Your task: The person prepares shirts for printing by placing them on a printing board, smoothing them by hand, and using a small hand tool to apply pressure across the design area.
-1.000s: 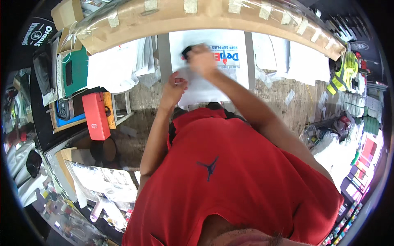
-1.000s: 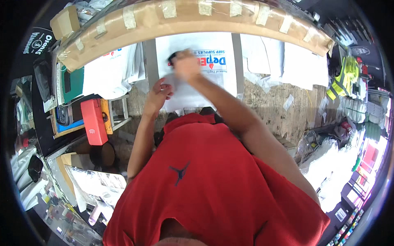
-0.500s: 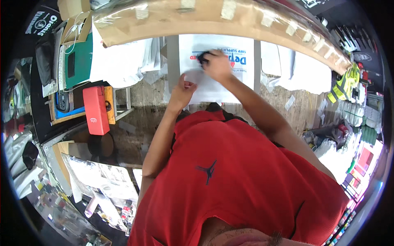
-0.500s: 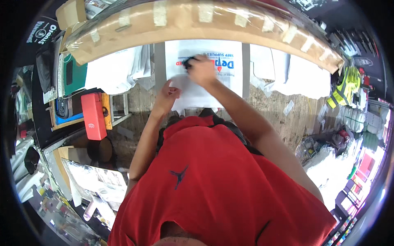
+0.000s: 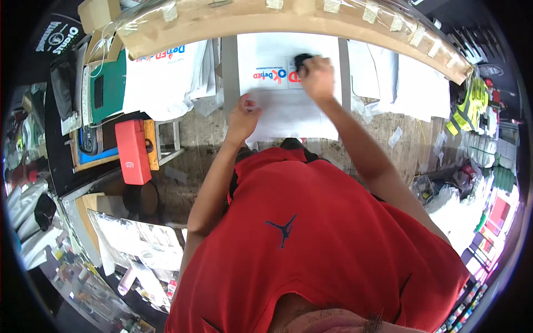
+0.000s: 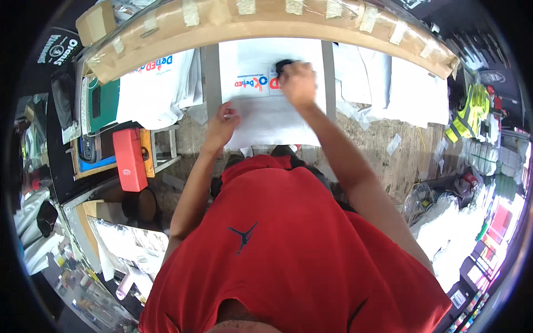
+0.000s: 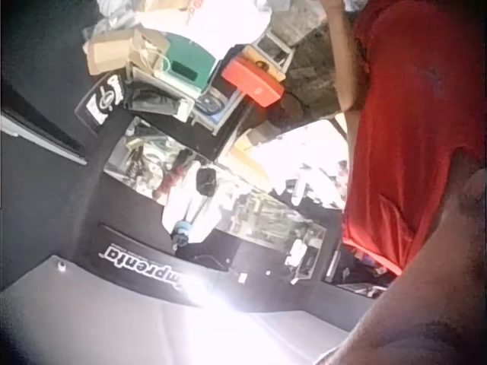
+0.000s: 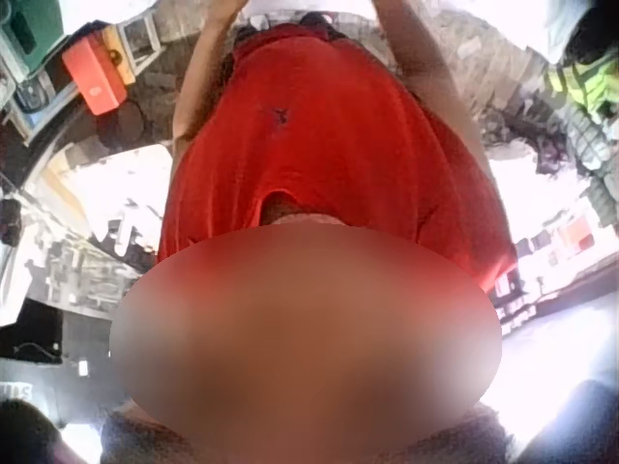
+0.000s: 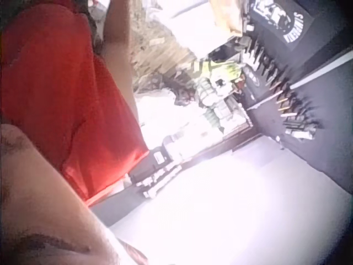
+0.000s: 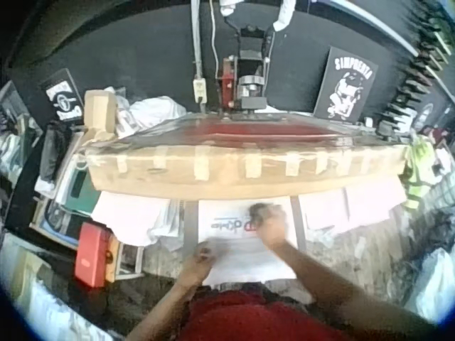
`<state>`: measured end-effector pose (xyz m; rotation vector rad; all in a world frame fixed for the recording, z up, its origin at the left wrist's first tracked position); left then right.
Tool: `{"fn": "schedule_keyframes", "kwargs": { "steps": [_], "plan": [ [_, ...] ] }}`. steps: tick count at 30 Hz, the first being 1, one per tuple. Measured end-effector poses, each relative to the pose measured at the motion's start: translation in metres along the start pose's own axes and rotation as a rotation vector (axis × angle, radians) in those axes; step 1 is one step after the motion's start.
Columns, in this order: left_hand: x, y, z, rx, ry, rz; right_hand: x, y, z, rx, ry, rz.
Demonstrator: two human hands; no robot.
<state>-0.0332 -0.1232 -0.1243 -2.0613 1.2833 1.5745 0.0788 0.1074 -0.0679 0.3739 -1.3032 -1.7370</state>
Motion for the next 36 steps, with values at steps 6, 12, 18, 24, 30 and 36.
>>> {"fn": "schedule_keyframes", "kwargs": {
  "steps": [6,12,18,24,30,36],
  "plan": [
    [0.016,0.000,0.015,0.021,-0.016,-0.097,0.143,-0.054,-0.008,0.212,0.322,0.210],
    [0.013,-0.007,0.017,-0.009,0.083,-0.217,0.105,-0.023,-0.013,0.318,0.172,0.169],
    [0.009,-0.002,0.014,-0.137,0.108,-0.143,0.102,-0.010,-0.023,0.357,0.129,0.149],
    [-0.005,-0.010,0.009,-0.104,0.115,-0.302,0.098,-0.021,-0.021,0.368,0.117,0.196],
    [0.003,0.014,-0.004,-0.241,0.010,-0.264,0.082,-0.014,-0.010,0.159,0.093,0.251],
    [0.032,0.017,-0.028,-0.187,0.039,-0.234,0.019,-0.002,-0.001,0.104,-0.067,0.196]
  ]
}}
Point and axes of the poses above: each hand's wrist, its own z-axis towards the middle knuckle, its own y-axis out of the back of the hand, x = y × z, the point moved 9 cm from there along z, towards the middle knuckle
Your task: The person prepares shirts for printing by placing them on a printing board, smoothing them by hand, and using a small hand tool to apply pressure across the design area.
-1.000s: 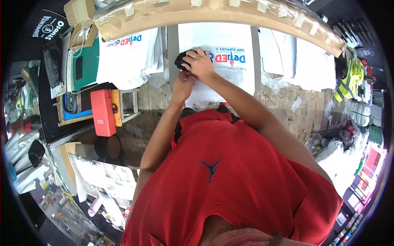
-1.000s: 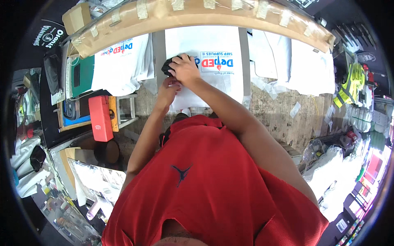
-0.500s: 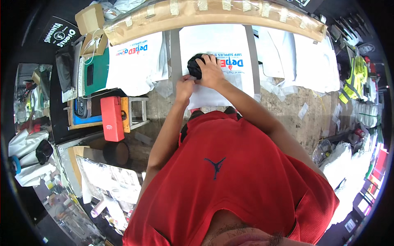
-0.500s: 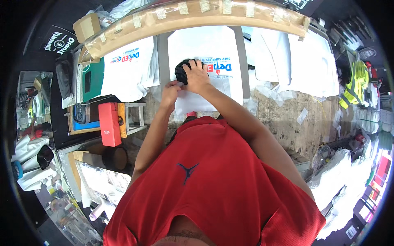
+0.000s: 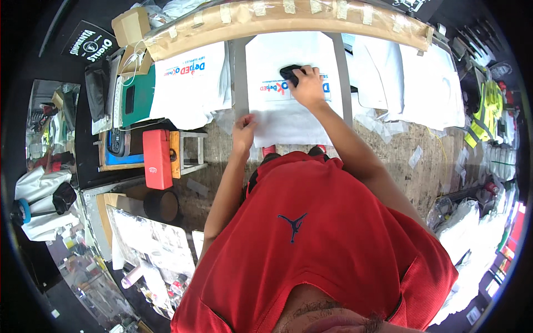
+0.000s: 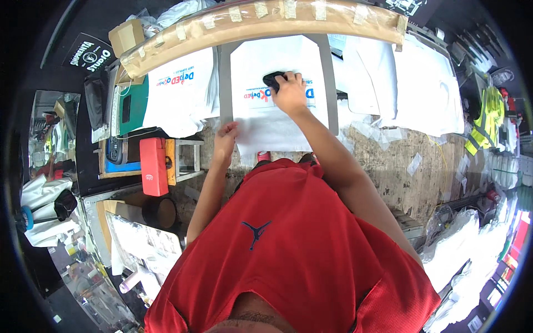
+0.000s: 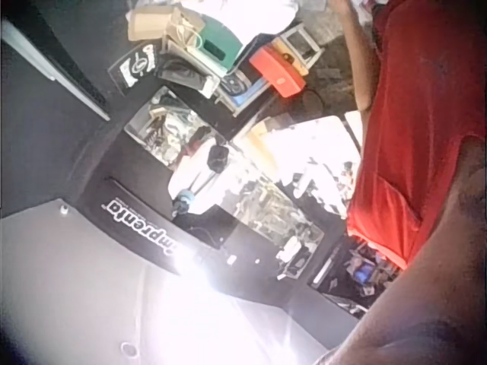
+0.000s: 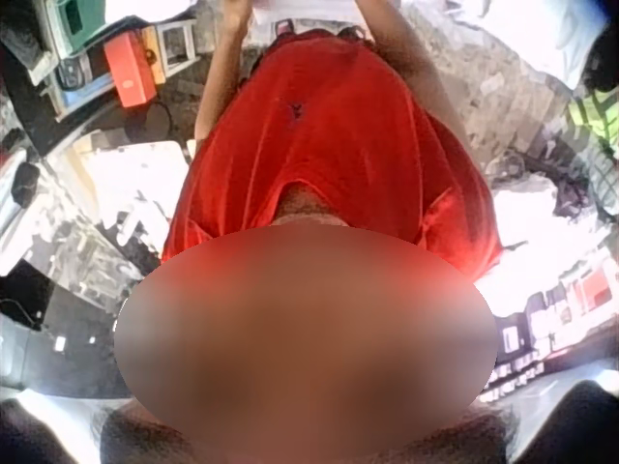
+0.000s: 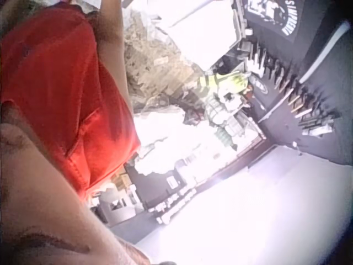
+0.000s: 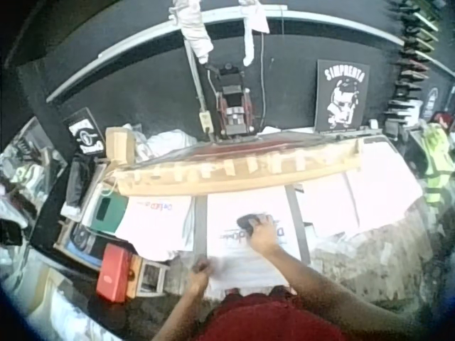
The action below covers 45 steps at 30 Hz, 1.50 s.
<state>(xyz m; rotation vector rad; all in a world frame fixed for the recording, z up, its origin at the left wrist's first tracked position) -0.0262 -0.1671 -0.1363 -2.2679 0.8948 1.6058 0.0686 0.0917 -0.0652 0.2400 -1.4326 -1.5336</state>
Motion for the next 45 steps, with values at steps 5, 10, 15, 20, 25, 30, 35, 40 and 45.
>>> {"fn": "schedule_keyframes", "kwargs": {
  "steps": [5,10,15,20,25,30,35,40,45],
  "plan": [
    [-0.031,-0.016,-0.006,-0.021,-0.127,0.308,-0.002,0.001,-0.003,0.040,-0.017,-0.060],
    [-0.046,-0.029,0.045,-0.133,-0.342,0.665,0.065,-0.015,-0.023,0.225,0.174,-0.073],
    [-0.052,-0.039,0.041,-0.099,-0.475,0.740,0.073,-0.037,-0.023,0.234,0.388,-0.054],
    [-0.049,-0.026,0.033,-0.137,-0.373,0.542,0.089,-0.056,0.011,0.237,0.475,-0.205],
    [-0.054,-0.024,0.026,-0.103,-0.382,0.537,0.083,-0.055,-0.027,0.238,0.426,-0.214],
    [-0.052,-0.025,0.028,-0.092,-0.351,0.532,0.083,-0.056,-0.020,0.166,0.478,-0.142],
    [-0.050,-0.028,0.029,-0.120,-0.402,0.564,0.090,-0.067,0.022,0.222,0.394,-0.225],
    [-0.050,-0.023,0.030,-0.043,-0.386,0.574,0.101,-0.074,-0.026,0.307,0.490,-0.234],
    [-0.056,-0.029,0.026,-0.045,-0.289,0.589,0.075,-0.058,0.044,0.225,0.309,-0.242]
  ]
}}
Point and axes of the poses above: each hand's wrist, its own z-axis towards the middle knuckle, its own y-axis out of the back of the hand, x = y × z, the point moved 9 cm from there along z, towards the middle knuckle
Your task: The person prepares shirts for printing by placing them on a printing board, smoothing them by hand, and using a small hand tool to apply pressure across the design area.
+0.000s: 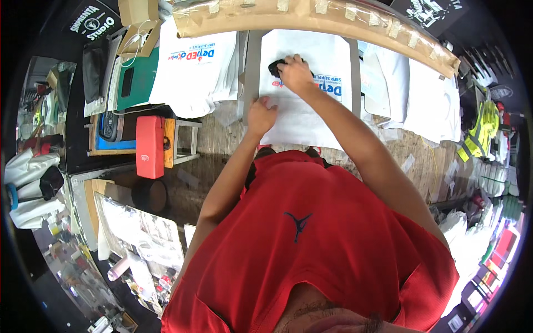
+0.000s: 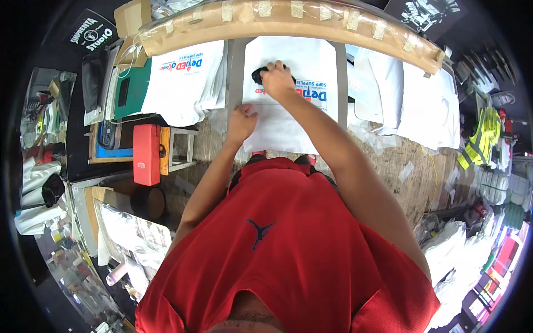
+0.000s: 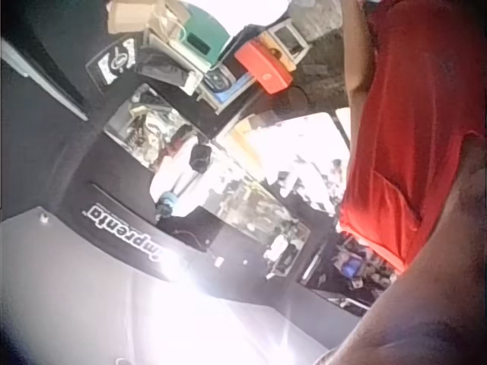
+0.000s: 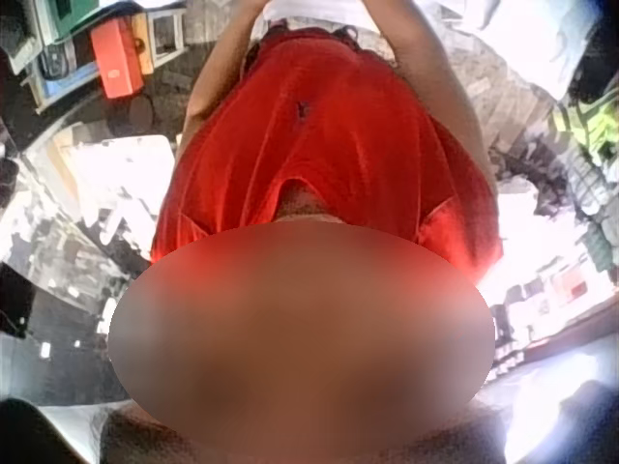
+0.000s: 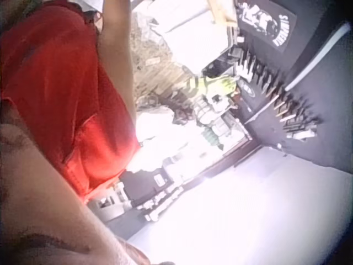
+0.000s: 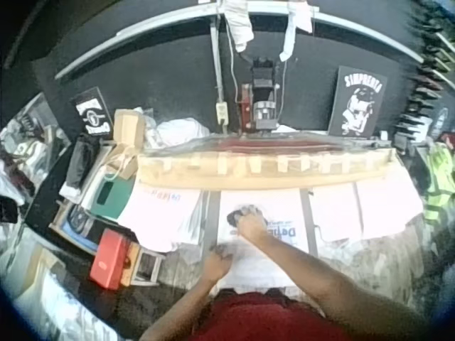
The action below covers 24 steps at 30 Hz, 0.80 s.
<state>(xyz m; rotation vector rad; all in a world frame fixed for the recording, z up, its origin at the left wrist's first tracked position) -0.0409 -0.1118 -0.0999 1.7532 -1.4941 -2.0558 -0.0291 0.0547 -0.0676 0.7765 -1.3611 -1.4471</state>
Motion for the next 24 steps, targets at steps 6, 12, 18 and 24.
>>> {"fn": "schedule_keyframes", "kwargs": {
  "steps": [6,12,18,24],
  "plan": [
    [0.007,-0.005,0.001,-0.023,0.053,-0.136,0.019,0.011,-0.071,-0.092,0.155,0.082],
    [0.012,-0.005,0.005,-0.040,0.006,-0.043,-0.144,0.054,-0.115,-0.130,-0.290,0.018],
    [0.003,-0.003,0.005,0.035,0.016,-0.053,-0.046,0.000,-0.063,0.065,-0.051,0.160],
    [0.007,-0.003,0.002,-0.038,0.017,-0.041,-0.008,-0.006,0.030,0.082,0.032,0.015]
  ]
}}
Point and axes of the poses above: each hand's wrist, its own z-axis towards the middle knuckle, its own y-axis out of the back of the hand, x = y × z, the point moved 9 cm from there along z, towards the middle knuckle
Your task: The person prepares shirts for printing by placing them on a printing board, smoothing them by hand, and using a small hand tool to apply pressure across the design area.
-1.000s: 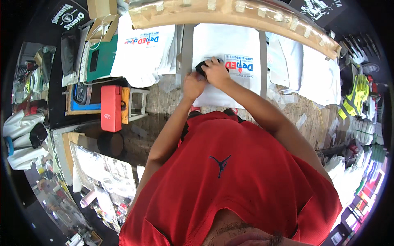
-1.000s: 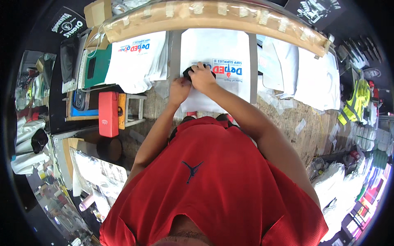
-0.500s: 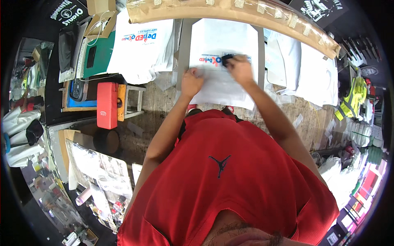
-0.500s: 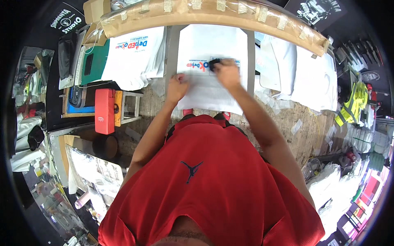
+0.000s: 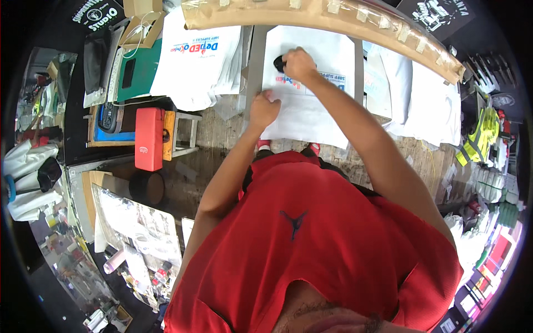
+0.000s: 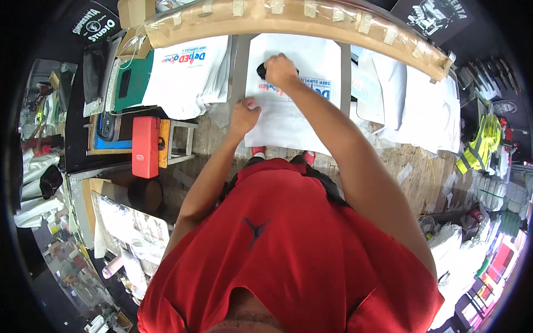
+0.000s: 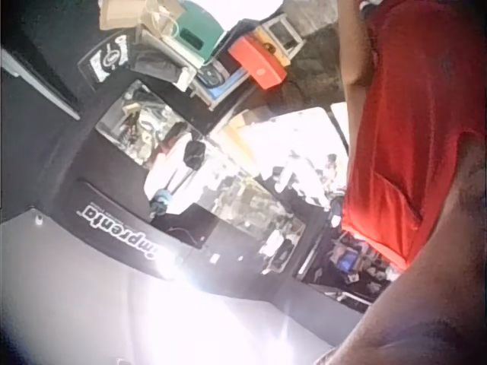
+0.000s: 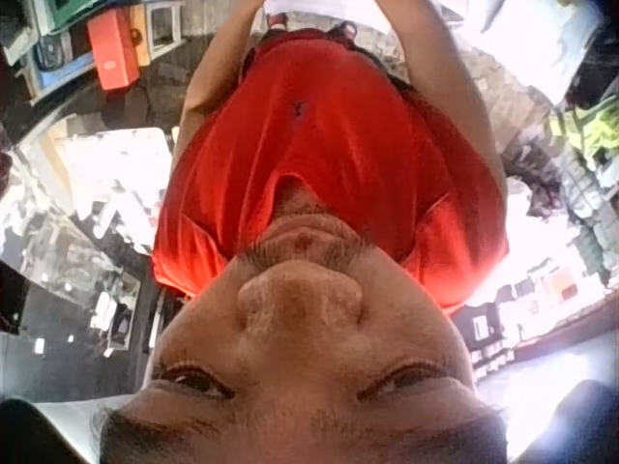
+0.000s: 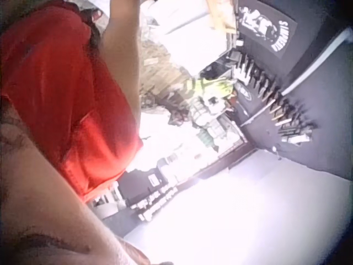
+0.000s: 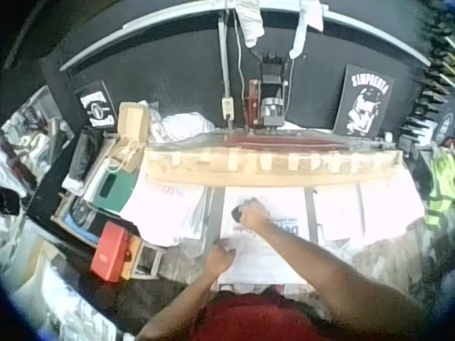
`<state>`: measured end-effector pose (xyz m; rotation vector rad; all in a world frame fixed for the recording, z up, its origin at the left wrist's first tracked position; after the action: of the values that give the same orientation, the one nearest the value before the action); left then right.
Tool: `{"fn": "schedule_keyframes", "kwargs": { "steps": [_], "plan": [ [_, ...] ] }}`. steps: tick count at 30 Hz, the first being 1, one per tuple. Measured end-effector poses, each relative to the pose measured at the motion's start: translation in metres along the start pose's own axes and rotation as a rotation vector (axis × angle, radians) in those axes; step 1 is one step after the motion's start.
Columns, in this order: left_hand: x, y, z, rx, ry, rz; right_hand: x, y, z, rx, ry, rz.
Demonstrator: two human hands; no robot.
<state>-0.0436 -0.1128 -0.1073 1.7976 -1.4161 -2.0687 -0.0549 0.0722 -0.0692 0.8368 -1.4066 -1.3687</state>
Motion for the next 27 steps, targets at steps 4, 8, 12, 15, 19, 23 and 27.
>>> {"fn": "schedule_keyframes", "kwargs": {
  "steps": [4,8,12,15,19,23,27],
  "plan": [
    [0.008,-0.004,0.018,0.013,-0.012,-0.003,0.021,-0.006,-0.027,0.063,0.035,-0.004],
    [-0.001,-0.002,0.012,0.009,-0.022,0.033,0.011,-0.003,-0.078,-0.049,0.054,0.134],
    [-0.004,0.002,0.009,0.029,-0.032,-0.035,-0.100,0.038,-0.132,-0.278,-0.166,0.027],
    [-0.004,0.001,0.008,0.032,-0.055,-0.067,-0.110,0.037,-0.150,-0.249,-0.342,-0.075],
    [0.000,-0.001,0.005,0.025,-0.071,-0.102,0.011,0.028,-0.124,-0.022,-0.171,0.150],
    [-0.018,0.005,0.004,-0.038,-0.254,0.001,0.040,0.007,-0.099,-0.078,-0.108,0.095],
    [0.001,0.008,0.005,-0.012,-0.100,-0.100,0.023,0.006,-0.099,-0.203,-0.133,0.164]
  ]
}}
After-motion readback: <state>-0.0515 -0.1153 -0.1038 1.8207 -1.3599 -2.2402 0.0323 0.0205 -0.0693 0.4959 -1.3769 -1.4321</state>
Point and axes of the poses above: each hand's wrist, its own z-axis towards the middle knuckle, its own y-axis out of the back of the hand, x = y × z, the point moved 9 cm from there along z, towards the middle knuckle
